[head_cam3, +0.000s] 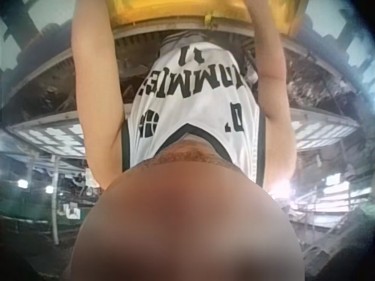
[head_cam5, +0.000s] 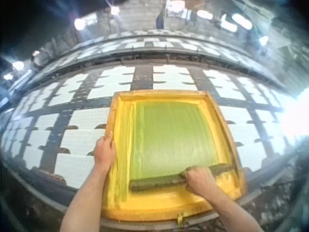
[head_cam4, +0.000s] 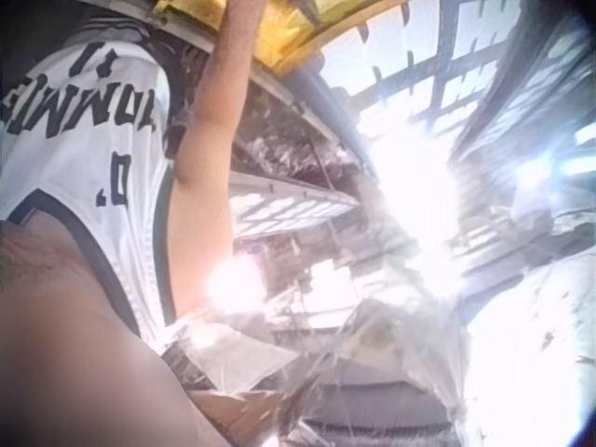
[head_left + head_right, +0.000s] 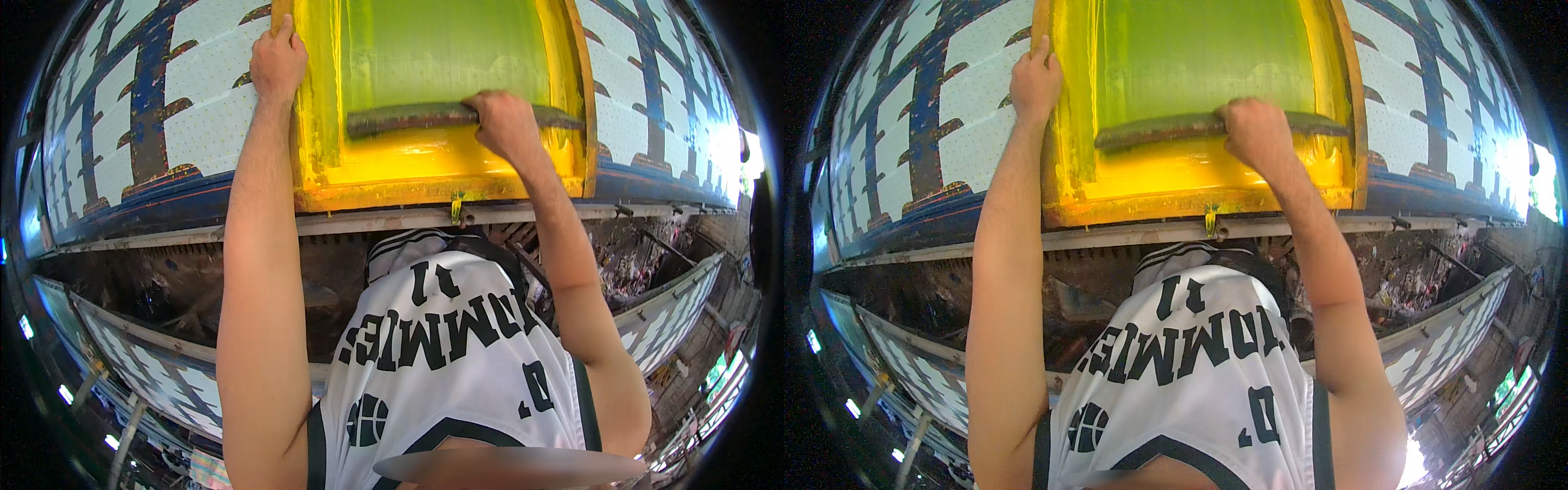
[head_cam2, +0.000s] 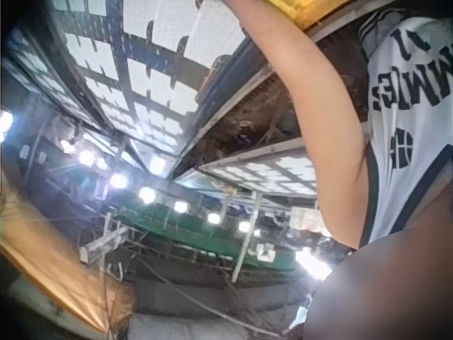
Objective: The person uses a squeegee to spread green ink across a screen-printing frame held over a surface. The person repeatedly pulls the squeegee across the screen to distribute the ink evenly.
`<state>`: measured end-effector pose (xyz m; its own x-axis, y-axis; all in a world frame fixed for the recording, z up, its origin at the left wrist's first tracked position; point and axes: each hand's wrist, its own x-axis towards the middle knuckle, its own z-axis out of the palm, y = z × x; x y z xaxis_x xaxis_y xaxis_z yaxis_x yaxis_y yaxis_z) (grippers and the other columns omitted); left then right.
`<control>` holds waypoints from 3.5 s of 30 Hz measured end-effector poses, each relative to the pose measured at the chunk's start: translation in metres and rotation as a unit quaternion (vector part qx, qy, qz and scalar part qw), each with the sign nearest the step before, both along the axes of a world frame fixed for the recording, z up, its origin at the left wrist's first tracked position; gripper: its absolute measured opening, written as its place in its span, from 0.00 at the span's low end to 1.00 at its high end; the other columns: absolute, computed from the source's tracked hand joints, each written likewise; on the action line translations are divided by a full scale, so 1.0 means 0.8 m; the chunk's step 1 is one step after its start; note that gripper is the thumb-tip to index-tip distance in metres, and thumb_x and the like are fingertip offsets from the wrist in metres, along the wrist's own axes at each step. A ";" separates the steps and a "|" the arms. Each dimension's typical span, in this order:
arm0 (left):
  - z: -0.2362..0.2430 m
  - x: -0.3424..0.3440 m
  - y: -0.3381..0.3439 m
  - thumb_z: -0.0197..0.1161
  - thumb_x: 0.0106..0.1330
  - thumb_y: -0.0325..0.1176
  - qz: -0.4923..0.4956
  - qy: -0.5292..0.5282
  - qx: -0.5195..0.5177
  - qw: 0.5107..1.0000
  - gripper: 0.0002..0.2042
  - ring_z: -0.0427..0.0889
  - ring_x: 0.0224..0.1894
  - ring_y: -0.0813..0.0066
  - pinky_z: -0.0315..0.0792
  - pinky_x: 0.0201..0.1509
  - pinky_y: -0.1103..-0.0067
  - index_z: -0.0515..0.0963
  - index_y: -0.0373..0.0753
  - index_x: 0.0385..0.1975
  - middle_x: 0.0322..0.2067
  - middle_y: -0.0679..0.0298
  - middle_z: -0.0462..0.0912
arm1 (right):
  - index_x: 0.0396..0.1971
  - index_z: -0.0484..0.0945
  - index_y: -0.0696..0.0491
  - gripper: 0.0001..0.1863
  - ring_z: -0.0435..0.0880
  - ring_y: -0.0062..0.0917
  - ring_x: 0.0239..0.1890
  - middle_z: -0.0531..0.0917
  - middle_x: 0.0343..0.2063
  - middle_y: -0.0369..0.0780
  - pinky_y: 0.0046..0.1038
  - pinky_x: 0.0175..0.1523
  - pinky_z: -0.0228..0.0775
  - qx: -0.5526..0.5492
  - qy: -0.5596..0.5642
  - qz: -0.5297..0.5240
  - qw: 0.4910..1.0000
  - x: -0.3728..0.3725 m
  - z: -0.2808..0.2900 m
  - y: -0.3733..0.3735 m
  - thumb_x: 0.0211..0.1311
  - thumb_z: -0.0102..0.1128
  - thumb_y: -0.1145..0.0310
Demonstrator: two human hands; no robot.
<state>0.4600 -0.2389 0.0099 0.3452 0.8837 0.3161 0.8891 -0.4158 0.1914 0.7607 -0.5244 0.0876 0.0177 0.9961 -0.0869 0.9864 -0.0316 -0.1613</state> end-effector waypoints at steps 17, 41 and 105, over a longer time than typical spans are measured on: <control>0.011 0.012 -0.007 0.57 0.80 0.46 0.041 0.047 -0.062 0.996 0.26 0.85 0.56 0.49 0.82 0.57 0.55 0.74 0.59 0.77 0.50 0.49 0.85 | 0.43 0.90 0.52 0.18 0.91 0.42 0.46 0.90 0.39 0.45 0.43 0.50 0.85 -0.069 0.009 -0.013 0.997 -0.046 0.030 -0.079 0.49 0.68 0.78; 0.016 0.034 -0.018 0.57 0.81 0.43 0.109 0.104 -0.044 0.988 0.26 0.86 0.54 0.51 0.82 0.58 0.58 0.71 0.60 0.79 0.53 0.54 0.85 | 0.65 0.77 0.63 0.37 0.84 0.50 0.59 0.83 0.56 0.54 0.45 0.66 0.77 0.118 0.225 -0.347 0.903 0.267 -0.046 -0.174 0.62 0.81 0.57; 0.012 0.568 -0.279 0.57 0.82 0.43 0.068 0.039 -0.096 0.992 0.27 0.84 0.52 0.47 0.81 0.56 0.57 0.70 0.52 0.79 0.51 0.48 0.80 | 0.58 0.82 0.62 0.31 0.84 0.51 0.54 0.84 0.48 0.52 0.46 0.61 0.77 0.099 0.180 -0.305 0.930 0.831 -0.053 -0.428 0.52 0.77 0.68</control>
<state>0.9140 -0.4618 0.0193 0.2347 0.9653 0.1148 0.9500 -0.2528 0.1835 1.4254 -0.8665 0.0453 0.5894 0.8077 -0.0118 0.6760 -0.5012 -0.5402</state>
